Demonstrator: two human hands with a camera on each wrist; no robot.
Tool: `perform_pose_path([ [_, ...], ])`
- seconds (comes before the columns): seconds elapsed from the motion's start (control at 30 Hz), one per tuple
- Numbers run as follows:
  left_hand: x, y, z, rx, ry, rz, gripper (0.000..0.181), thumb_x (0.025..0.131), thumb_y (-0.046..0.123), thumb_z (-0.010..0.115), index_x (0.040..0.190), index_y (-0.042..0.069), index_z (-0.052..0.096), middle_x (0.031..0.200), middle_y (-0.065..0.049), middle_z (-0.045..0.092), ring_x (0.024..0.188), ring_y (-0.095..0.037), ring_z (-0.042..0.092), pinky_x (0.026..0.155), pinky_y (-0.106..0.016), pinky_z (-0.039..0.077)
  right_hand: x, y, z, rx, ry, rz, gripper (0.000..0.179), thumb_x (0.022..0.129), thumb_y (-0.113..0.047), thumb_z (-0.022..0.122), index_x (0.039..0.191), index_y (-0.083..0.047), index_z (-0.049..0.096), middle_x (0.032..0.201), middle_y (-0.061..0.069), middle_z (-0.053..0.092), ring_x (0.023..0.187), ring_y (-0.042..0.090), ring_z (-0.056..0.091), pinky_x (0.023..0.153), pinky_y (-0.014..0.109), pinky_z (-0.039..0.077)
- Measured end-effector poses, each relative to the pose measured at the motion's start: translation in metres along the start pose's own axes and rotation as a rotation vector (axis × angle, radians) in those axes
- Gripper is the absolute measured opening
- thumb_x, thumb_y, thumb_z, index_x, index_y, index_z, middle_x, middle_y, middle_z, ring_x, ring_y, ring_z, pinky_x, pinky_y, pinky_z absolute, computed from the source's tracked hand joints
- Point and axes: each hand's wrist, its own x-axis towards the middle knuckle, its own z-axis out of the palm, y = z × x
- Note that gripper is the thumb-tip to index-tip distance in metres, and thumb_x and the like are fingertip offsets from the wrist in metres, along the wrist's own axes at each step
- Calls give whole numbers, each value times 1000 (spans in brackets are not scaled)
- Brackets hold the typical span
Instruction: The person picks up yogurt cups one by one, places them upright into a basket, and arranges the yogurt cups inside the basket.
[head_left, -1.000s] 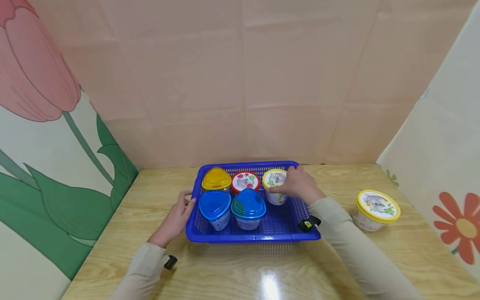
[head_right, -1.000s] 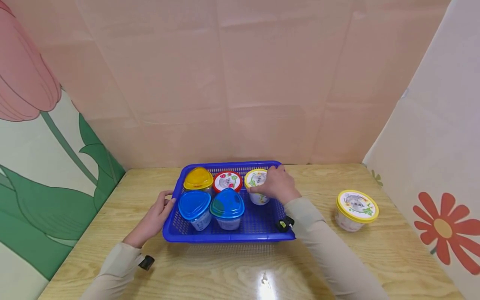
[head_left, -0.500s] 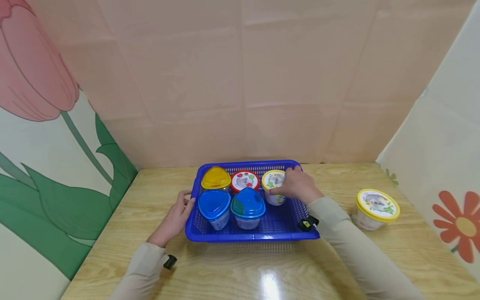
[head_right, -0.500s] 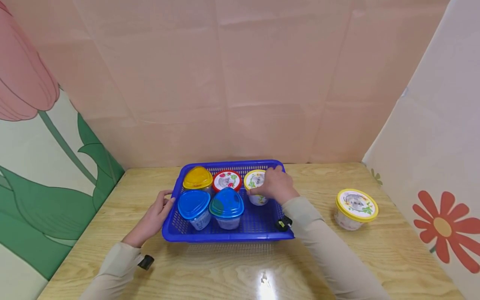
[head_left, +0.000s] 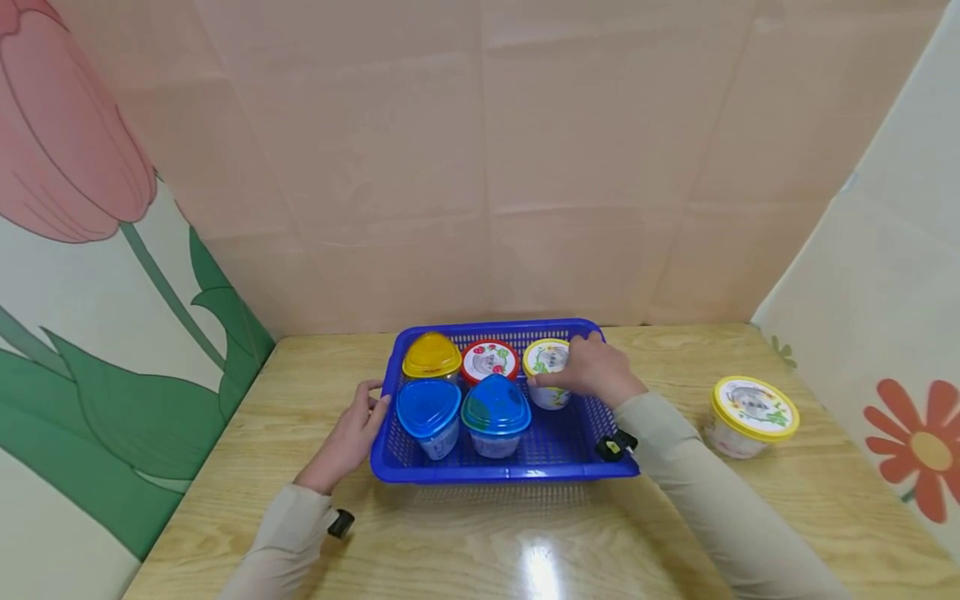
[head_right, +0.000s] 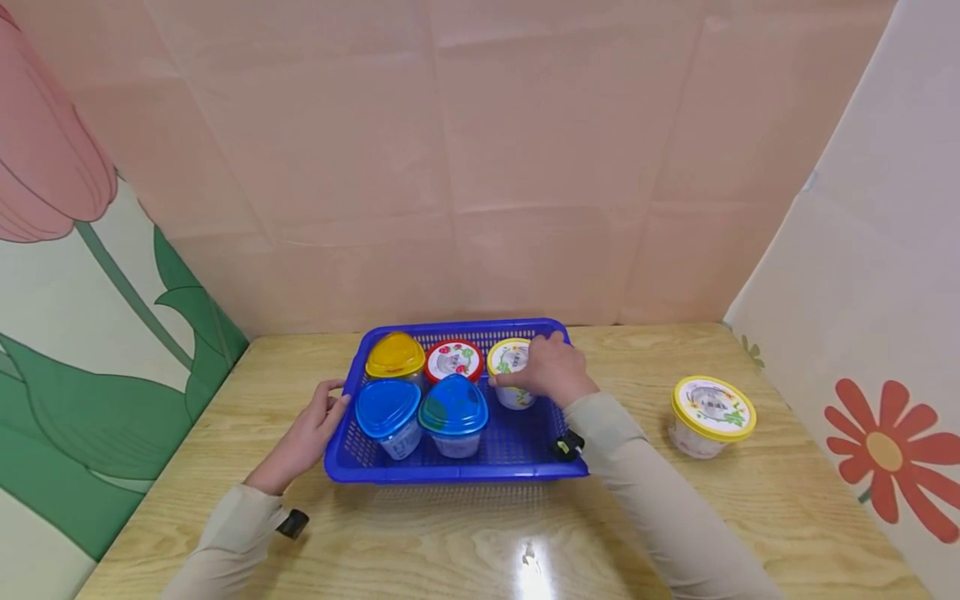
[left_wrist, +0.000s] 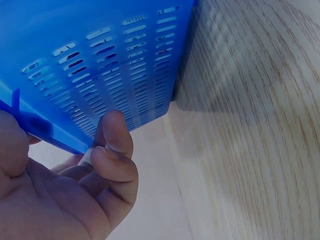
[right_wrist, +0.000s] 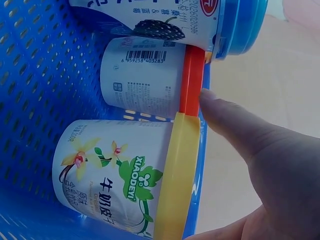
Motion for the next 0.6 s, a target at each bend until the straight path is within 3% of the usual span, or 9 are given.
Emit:
perform_pose_path([
  [0.37,1,2,0,-15,-7,-11,47,110,36,34,148,9,30,111,-18,62,85,-21,68,77,-40,59,-2,0,-4,7,-10,-10,83,74,-69,74,109,6,62,98,17,55,88,30,55,66,43,50],
  [0.6,1,0,0,-11,-3,-9,46,110,36,35,147,8,31,111,-18,63,86,-22,67,79,-41,59,-2,2,-4,29,-11,-11,87,74,-70,73,112,7,61,100,18,55,90,31,55,71,47,51],
])
